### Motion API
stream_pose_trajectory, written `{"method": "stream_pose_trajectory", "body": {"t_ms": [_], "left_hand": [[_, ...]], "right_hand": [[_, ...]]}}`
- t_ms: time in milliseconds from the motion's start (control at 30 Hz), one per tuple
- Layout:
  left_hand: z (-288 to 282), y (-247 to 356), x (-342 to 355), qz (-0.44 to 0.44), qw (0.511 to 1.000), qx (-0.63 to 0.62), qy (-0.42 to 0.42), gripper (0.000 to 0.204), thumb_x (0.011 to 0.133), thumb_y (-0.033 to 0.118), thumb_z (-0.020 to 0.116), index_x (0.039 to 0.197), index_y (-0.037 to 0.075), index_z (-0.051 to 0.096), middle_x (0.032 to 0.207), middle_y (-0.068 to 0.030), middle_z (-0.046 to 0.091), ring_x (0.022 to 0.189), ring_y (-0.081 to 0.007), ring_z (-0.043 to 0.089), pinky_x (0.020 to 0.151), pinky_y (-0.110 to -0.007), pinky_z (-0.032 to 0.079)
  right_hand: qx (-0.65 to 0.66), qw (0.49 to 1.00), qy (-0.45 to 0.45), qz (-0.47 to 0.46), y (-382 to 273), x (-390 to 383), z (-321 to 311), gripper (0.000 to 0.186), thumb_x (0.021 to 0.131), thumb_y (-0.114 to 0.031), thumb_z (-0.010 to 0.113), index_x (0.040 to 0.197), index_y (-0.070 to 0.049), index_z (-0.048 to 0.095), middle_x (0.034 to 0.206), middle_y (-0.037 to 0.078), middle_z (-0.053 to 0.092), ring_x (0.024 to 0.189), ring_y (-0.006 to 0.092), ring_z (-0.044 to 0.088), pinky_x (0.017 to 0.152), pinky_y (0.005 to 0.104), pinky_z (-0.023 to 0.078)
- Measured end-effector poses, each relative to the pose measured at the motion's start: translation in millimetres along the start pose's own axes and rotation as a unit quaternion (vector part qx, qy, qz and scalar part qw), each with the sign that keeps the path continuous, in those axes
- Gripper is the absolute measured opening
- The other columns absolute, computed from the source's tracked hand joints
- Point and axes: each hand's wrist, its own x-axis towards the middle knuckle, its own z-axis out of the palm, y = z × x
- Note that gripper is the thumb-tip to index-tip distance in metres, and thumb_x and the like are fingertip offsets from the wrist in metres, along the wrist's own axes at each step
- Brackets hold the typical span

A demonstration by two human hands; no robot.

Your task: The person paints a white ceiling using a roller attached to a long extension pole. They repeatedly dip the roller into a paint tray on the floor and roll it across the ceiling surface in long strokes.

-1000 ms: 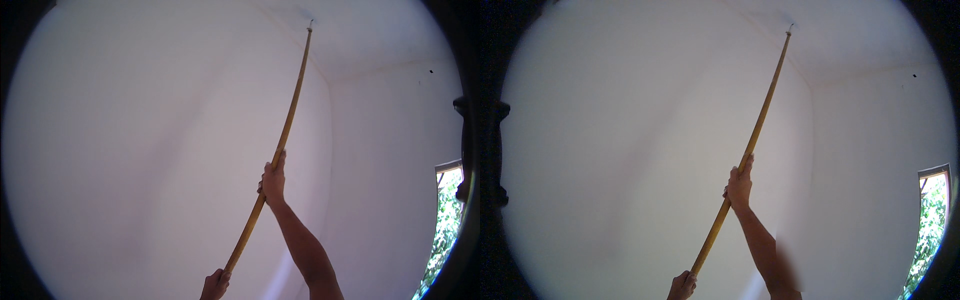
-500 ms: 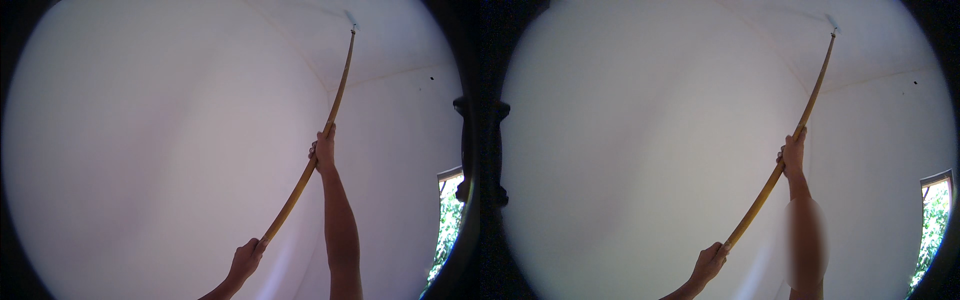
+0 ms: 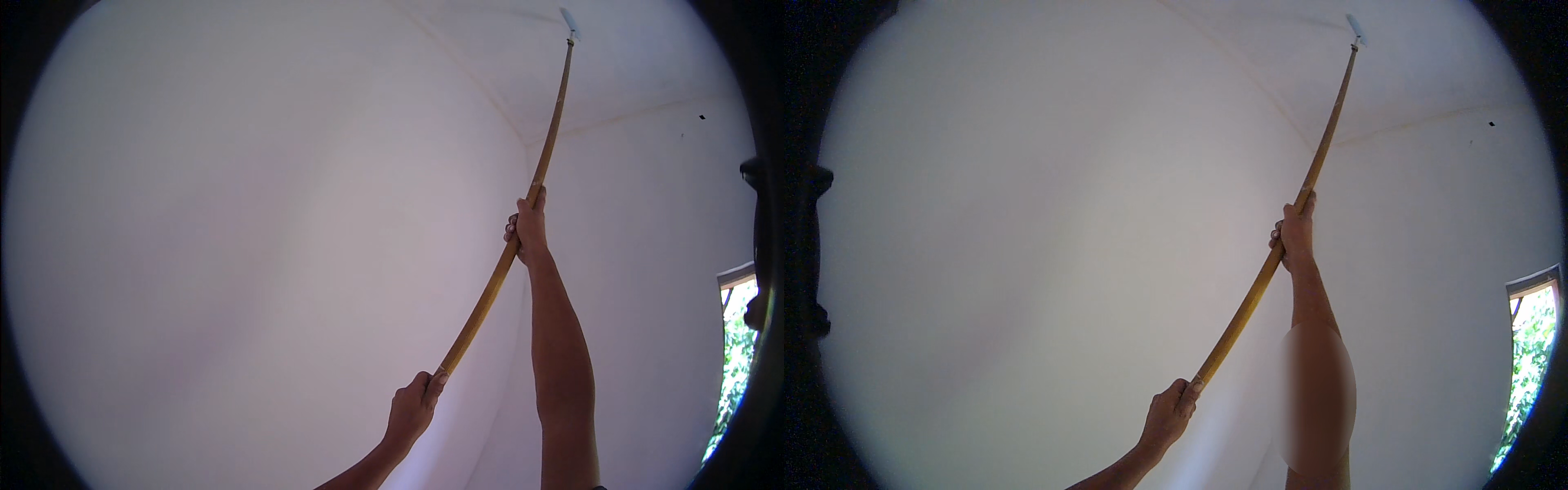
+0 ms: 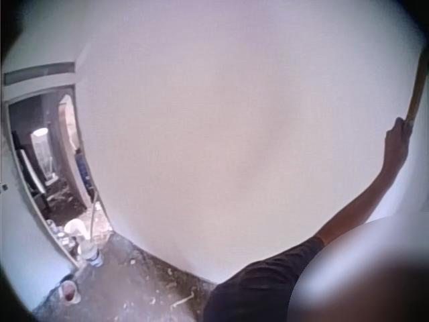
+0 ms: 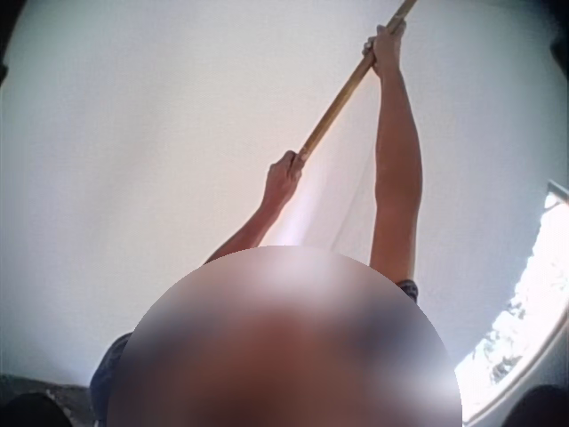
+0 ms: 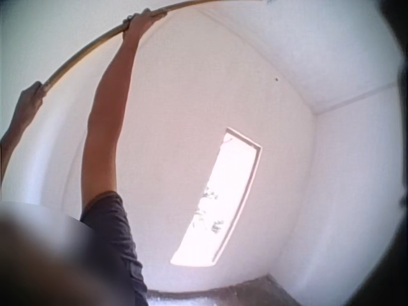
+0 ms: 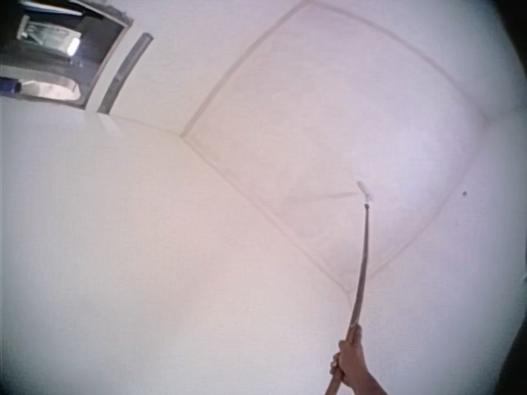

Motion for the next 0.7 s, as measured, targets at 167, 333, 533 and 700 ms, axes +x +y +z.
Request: {"method": "stream_pose_trajectory", "body": {"t_ms": [167,333,533,700], "left_hand": [[7,-5,26,0.008,1.0,0.016,0.013,0.054,0.108,0.053,0.05,0.09,0.003,0.058,0.062,-0.009,0.059,0.053,-0.0249,0.057,0.053,-0.043,0.044],[5,-12,28,0.004,1.0,-0.009,-0.018,0.052,0.108,0.051,0.052,0.089,0.004,0.059,0.061,-0.0022,0.052,0.055,-0.0128,0.051,0.053,-0.034,0.044],[18,-23,21,0.004,0.996,-0.082,-0.027,0.051,0.109,0.05,0.051,0.089,0.004,0.059,0.064,0.0,0.05,0.055,-0.0098,0.048,0.051,-0.031,0.041],[29,-34,36,0.007,0.993,-0.118,-0.01,0.051,0.109,0.05,0.05,0.089,0.005,0.059,0.064,0.0024,0.047,0.053,-0.0075,0.043,0.048,-0.028,0.037]], "right_hand": [[0.021,1.0,0.005,-0.012,9,17,4,0.074,0.104,-0.022,0.045,0.166,-0.03,0.006,0.066,0.001,0.044,0.048,0.0115,0.046,0.043,0.0307,0.048],[-0.004,1.0,0.021,-0.016,11,14,9,0.073,0.104,-0.022,0.046,0.166,-0.03,0.008,0.066,0.001,0.044,0.048,0.0117,0.046,0.042,0.03,0.047],[-0.032,0.999,0.008,-0.029,9,9,9,0.077,0.102,-0.02,0.046,0.166,-0.029,0.006,0.066,0.001,0.045,0.048,0.0129,0.047,0.042,0.0312,0.048],[-0.028,0.998,-0.006,-0.057,13,22,6,0.079,0.1,-0.018,0.048,0.166,-0.028,0.006,0.071,0.005,0.049,0.049,0.015,0.05,0.042,0.0335,0.05]]}}
